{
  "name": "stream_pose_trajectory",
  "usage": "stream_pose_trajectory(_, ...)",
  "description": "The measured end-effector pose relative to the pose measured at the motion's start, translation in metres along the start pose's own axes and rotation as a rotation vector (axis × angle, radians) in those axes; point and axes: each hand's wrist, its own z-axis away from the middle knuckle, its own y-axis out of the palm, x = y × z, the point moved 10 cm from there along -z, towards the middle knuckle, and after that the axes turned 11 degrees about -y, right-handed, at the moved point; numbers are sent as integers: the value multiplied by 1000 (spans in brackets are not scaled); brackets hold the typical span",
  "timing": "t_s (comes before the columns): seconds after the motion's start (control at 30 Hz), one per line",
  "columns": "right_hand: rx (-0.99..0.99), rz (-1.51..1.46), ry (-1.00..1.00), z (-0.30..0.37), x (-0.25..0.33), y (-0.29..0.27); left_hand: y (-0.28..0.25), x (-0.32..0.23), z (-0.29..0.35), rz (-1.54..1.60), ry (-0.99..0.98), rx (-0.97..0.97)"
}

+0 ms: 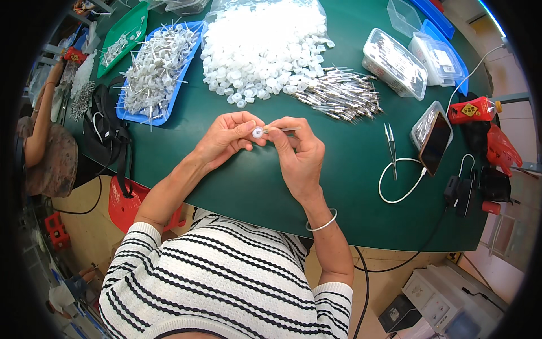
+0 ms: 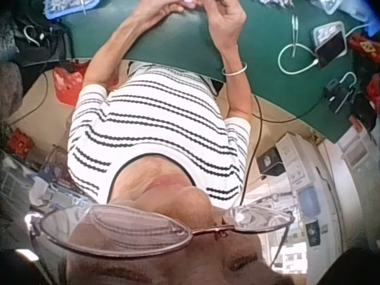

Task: The person repeatedly picks up small white plastic caps and metal pins from a green workbench, inserts the pins into the caps, and places the assembled units into a blue tray. The process is repetitive and involves handling components one at a time.

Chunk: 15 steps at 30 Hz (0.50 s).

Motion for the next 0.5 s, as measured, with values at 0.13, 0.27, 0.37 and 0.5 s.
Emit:
stream_pose_trajectory(0.13,13,68,-21,0,3,1,-1,0,0,-16,5,-8)
stream_pose_trajectory(0.27,53,181,-73,-3,12,2,-2,-1,0,-35,13,-22)
stream_pose_trajectory(0.37,78,281,-147,-5,19,4,-2,-2,1,-70,28,-29)
stream_pose_trajectory(0.5,115,439,-292,-6,32,8,-2,-6,2,-116,74,-40)
